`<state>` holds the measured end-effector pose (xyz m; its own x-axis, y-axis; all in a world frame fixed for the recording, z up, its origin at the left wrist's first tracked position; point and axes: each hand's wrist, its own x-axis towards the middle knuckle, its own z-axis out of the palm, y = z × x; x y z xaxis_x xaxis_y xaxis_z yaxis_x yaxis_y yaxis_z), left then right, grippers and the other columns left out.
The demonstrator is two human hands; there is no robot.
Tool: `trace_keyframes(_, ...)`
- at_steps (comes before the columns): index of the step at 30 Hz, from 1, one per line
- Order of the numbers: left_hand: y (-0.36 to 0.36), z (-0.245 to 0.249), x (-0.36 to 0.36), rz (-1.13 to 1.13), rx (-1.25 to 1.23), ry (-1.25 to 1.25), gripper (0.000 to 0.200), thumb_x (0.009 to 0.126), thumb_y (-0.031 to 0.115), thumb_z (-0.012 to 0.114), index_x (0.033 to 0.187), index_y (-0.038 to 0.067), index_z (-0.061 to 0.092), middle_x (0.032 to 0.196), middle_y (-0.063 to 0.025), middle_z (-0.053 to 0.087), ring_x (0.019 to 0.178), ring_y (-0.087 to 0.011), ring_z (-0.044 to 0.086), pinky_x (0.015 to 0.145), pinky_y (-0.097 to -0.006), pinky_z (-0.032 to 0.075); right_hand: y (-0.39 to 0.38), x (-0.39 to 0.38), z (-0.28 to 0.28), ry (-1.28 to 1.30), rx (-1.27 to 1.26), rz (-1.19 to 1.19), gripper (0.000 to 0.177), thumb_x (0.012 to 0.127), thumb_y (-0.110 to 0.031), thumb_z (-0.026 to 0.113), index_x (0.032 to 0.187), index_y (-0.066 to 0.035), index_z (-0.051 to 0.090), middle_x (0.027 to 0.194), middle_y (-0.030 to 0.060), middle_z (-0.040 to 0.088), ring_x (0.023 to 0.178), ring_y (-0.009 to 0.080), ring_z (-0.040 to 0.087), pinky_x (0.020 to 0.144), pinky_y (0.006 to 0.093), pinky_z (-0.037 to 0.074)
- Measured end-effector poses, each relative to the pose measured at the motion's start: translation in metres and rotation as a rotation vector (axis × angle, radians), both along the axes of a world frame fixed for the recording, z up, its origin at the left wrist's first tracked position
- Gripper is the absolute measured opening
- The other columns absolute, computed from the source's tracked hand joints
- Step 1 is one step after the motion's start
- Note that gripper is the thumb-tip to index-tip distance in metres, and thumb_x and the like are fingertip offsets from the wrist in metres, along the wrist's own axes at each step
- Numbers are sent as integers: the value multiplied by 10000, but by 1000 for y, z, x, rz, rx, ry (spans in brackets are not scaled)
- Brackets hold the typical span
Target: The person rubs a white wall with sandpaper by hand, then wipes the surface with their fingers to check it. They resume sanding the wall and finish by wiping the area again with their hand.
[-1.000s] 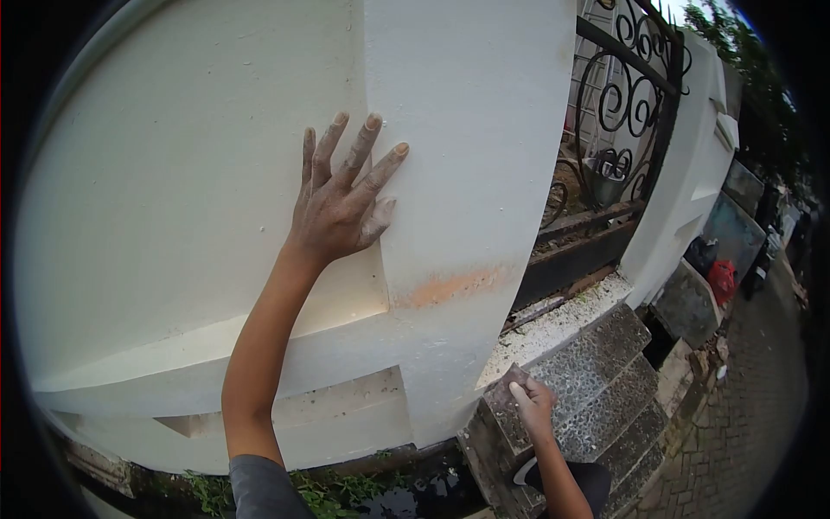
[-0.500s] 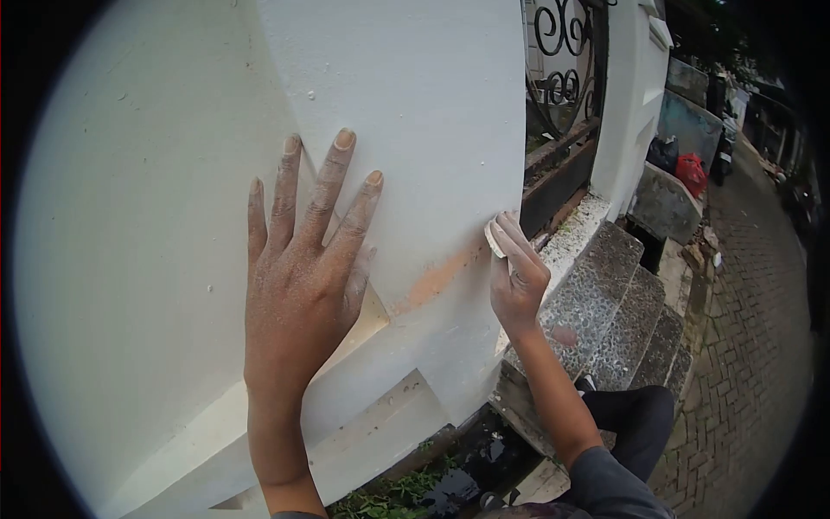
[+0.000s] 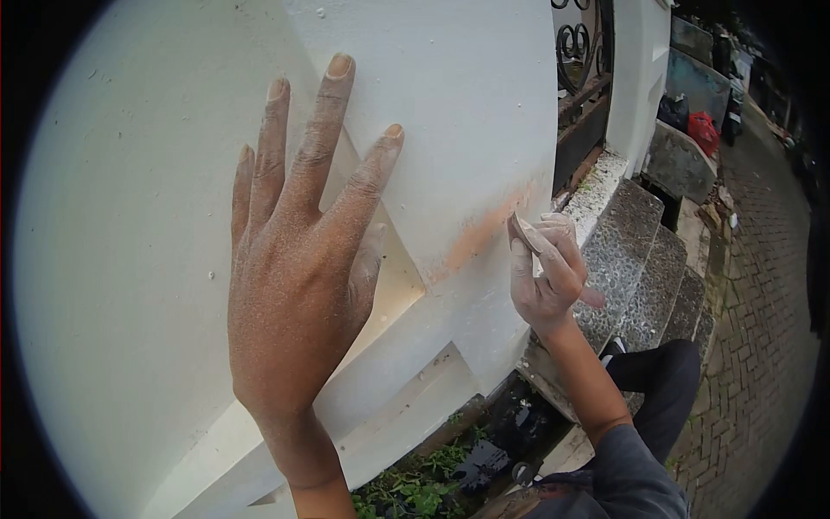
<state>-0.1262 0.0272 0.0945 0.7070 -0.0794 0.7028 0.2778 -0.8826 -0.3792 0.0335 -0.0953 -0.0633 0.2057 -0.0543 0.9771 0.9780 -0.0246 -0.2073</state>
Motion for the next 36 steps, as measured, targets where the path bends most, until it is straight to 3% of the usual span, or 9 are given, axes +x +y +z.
trace_keyframes(3,-2,1,-2,-18,-35,20,660,681,32,682,1254,324,536,1498,55,259,1384,-247,227,1111,-453,300,-1,-16,2,70,64,360,295,706,127,599,979,24,645,765,108,603,697,170,589,855,401,499)
trace_keyframes(8,5,-3,0,-77,-9,9,637,685,-9,649,1232,306,563,1497,56,264,1382,-255,234,1095,-454,319,-1,-23,20,121,-99,560,354,697,113,601,1025,-13,647,993,139,576,828,205,609,817,383,516)
trace_keyframes(10,17,-7,3,-88,85,-3,639,690,-43,614,1226,302,570,1498,48,264,1382,-259,234,1090,-458,324,-5,-28,32,65,-357,436,409,680,100,615,1056,-55,656,1058,147,563,875,235,608,790,381,515)
trace_keyframes(13,22,-7,4,-86,145,-12,649,690,-63,593,1226,302,571,1501,40,258,1383,-264,233,1088,-460,325,-3,-23,43,-221,-527,293,453,660,31,646,1084,-125,665,1056,121,572,910,268,597,756,384,503)
trace_keyframes(19,19,-7,4,-125,133,-46,654,688,-67,588,1228,303,570,1502,36,254,1383,-267,230,1088,-461,324,4,-12,76,-536,-527,36,433,612,-59,719,1030,-168,695,1063,97,555,873,234,588,725,366,491)
trace_keyframes(24,17,-6,4,-143,132,-68,659,687,-70,584,1229,304,569,1503,33,250,1383,-269,228,1088,-462,323,10,-9,46,-672,-703,115,335,697,-157,666,1026,-217,695,1041,56,511,852,209,572,650,324,464)
trace_keyframes(28,15,-5,6,-158,136,-82,663,686,-73,581,1231,305,568,1504,31,247,1384,-271,227,1088,-463,322,2,1,78,-550,-613,22,357,695,-169,673,1048,-223,686,1034,40,514,835,196,572,666,342,486)
trace_keyframes(32,13,-4,9,-163,137,-93,667,685,-75,578,1232,306,567,1505,28,244,1384,-272,225,1088,-464,322,11,2,45,-698,-720,206,392,658,-121,683,1042,-199,688,985,66,510,773,205,566,634,343,482)
trace_keyframes(36,14,-5,11,-164,133,-92,671,683,-78,574,1233,307,566,1506,26,241,1384,-274,223,1089,-465,321,2,6,78,-552,-677,103,336,724,-165,623,1057,-139,668,933,46,523,830,190,566,734,324,497)
